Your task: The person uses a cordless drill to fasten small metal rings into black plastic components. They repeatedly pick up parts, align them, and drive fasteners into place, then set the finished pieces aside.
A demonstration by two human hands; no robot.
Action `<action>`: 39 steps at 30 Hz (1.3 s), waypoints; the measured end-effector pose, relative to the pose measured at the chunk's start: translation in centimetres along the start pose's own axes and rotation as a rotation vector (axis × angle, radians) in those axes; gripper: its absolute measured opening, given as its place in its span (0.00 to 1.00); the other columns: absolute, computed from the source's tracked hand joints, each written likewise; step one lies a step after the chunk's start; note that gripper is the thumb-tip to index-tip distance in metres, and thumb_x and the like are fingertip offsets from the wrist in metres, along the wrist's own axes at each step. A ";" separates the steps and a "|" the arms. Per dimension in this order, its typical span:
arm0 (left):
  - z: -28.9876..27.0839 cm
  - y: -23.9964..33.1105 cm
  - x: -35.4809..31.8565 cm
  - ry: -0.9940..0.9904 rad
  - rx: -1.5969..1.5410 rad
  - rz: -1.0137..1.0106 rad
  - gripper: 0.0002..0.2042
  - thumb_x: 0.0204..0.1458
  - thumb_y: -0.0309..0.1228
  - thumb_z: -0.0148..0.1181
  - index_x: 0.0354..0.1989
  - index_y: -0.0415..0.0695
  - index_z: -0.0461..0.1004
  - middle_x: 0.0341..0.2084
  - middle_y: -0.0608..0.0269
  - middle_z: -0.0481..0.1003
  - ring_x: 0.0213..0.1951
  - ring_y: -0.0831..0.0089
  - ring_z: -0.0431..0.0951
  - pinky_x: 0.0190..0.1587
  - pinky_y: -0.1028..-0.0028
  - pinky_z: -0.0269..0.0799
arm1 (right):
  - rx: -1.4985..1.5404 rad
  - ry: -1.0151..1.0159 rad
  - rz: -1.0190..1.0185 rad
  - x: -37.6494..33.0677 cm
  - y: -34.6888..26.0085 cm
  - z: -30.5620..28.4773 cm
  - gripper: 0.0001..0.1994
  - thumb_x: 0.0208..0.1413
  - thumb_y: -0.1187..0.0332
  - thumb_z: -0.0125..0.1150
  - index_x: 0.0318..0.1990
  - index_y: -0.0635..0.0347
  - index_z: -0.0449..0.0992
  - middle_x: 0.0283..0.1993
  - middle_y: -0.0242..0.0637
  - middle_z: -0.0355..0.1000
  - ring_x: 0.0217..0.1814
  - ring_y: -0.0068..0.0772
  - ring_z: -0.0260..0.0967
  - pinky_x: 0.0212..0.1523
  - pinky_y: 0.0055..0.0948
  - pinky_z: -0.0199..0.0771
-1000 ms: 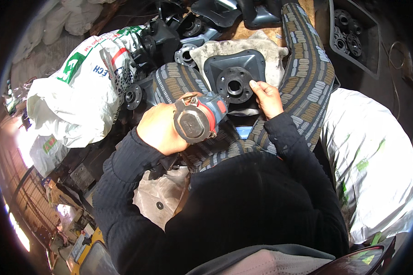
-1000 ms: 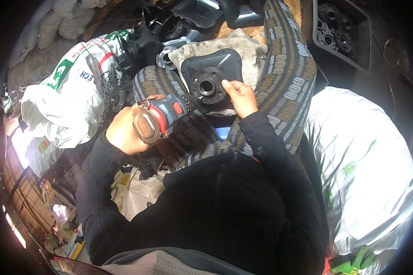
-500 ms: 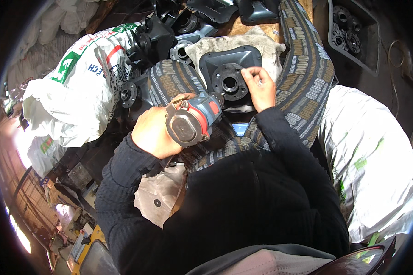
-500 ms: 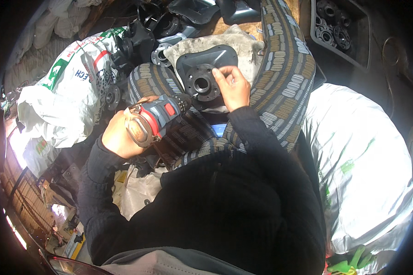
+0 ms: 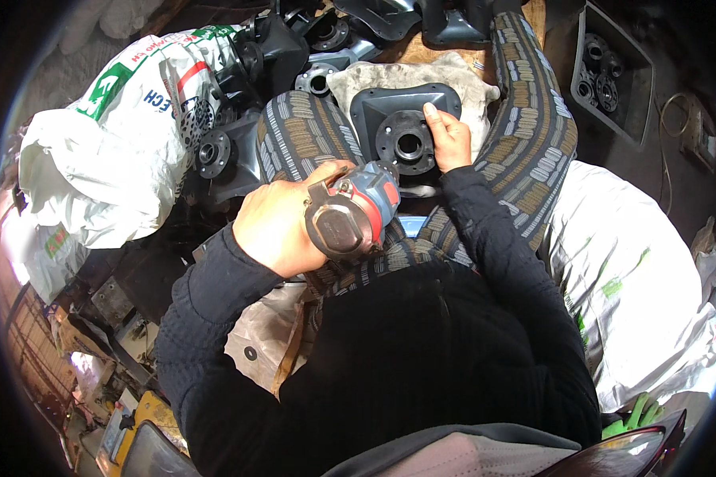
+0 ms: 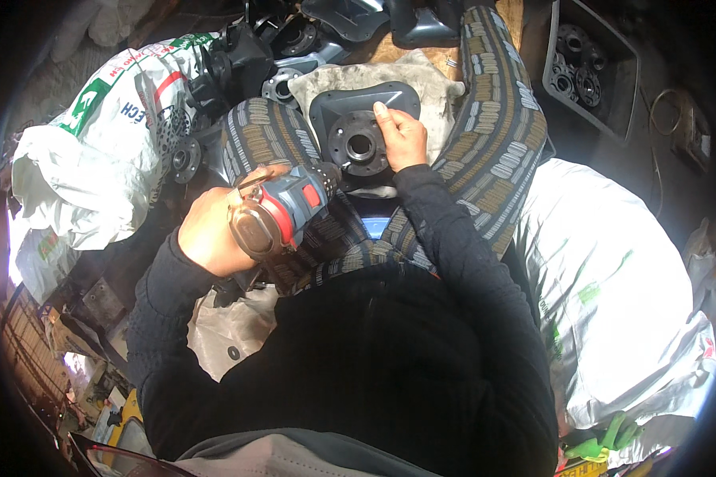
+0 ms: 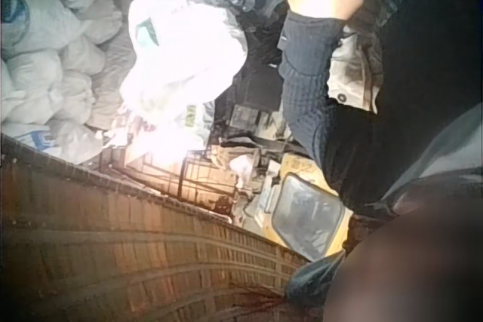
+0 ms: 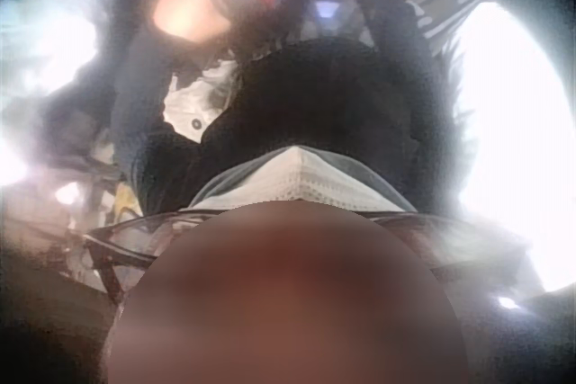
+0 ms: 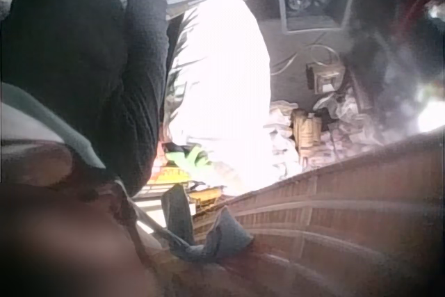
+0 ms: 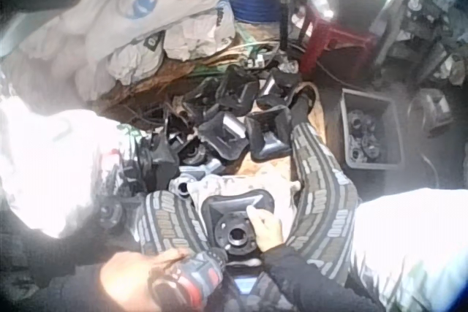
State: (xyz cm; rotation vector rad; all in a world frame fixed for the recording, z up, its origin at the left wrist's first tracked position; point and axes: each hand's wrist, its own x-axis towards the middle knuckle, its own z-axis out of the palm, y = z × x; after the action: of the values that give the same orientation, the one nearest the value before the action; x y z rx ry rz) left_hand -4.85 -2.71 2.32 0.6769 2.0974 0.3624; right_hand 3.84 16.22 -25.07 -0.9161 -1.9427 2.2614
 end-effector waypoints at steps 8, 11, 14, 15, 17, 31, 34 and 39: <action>0.9 -0.9 -0.5 0.079 -0.075 0.008 0.30 0.39 0.35 0.66 0.55 0.45 0.68 0.24 0.49 0.77 0.29 0.50 0.79 0.35 0.61 0.75 | 0.087 -0.039 0.058 0.1 0.3 -0.1 0.18 0.61 0.58 0.57 0.38 0.67 0.80 0.32 0.25 0.74 0.33 0.14 0.65 0.35 0.17 0.66; 1.0 -1.0 -0.3 0.081 -0.054 0.014 0.28 0.39 0.35 0.67 0.52 0.44 0.70 0.25 0.49 0.77 0.30 0.51 0.79 0.36 0.62 0.75 | 0.081 -0.002 0.025 -0.1 -0.6 0.3 0.17 0.61 0.59 0.57 0.35 0.67 0.79 0.29 0.25 0.72 0.31 0.15 0.63 0.33 0.19 0.65; 1.3 -0.9 -0.4 0.122 -0.107 0.053 0.24 0.38 0.35 0.67 0.47 0.42 0.73 0.26 0.49 0.78 0.30 0.52 0.79 0.36 0.62 0.75 | -0.095 0.086 -0.168 -0.5 -1.3 0.5 0.15 0.60 0.61 0.58 0.29 0.67 0.77 0.23 0.27 0.67 0.26 0.18 0.60 0.29 0.22 0.61; 1.5 -1.0 -0.4 0.135 -0.113 0.073 0.22 0.39 0.34 0.67 0.45 0.42 0.74 0.28 0.50 0.78 0.31 0.53 0.80 0.36 0.63 0.76 | -0.181 0.124 -0.251 -0.8 -1.5 0.5 0.15 0.60 0.62 0.59 0.27 0.67 0.76 0.21 0.28 0.65 0.25 0.19 0.58 0.27 0.23 0.60; 1.8 -1.4 -0.9 0.136 -0.076 0.105 0.20 0.39 0.32 0.67 0.43 0.41 0.75 0.32 0.50 0.78 0.33 0.54 0.80 0.38 0.65 0.76 | -0.224 0.219 -0.266 -1.6 -2.8 1.2 0.16 0.59 0.65 0.60 0.22 0.67 0.72 0.18 0.31 0.59 0.22 0.21 0.55 0.25 0.26 0.57; 2.3 -2.4 -2.9 0.124 -0.153 0.058 0.27 0.37 0.26 0.67 0.51 0.40 0.70 0.46 0.53 0.74 0.48 0.56 0.75 0.53 0.65 0.70 | -0.172 0.314 -0.220 -2.3 -2.4 1.4 0.20 0.59 0.64 0.60 0.19 0.65 0.64 0.18 0.28 0.56 0.22 0.17 0.49 0.22 0.24 0.53; 2.2 -3.0 -2.8 0.154 -0.094 0.145 0.27 0.36 0.27 0.67 0.50 0.40 0.70 0.46 0.53 0.74 0.48 0.56 0.75 0.53 0.65 0.70 | -0.174 0.331 -0.244 -2.3 -1.9 1.4 0.20 0.59 0.64 0.60 0.18 0.64 0.64 0.18 0.27 0.56 0.22 0.17 0.49 0.22 0.24 0.53; 1.6 -3.1 -3.1 0.209 0.030 0.287 0.26 0.38 0.26 0.66 0.50 0.41 0.71 0.44 0.54 0.75 0.47 0.57 0.75 0.52 0.64 0.70 | -0.133 0.343 -0.227 -2.5 -1.2 1.7 0.20 0.59 0.65 0.60 0.18 0.63 0.64 0.18 0.25 0.55 0.23 0.15 0.48 0.22 0.23 0.52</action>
State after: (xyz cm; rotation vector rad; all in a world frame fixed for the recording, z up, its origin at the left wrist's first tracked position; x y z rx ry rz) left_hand -3.13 -6.99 1.93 0.9985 2.2072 0.5830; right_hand 4.75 14.04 -22.88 -0.9640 -1.9432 1.7408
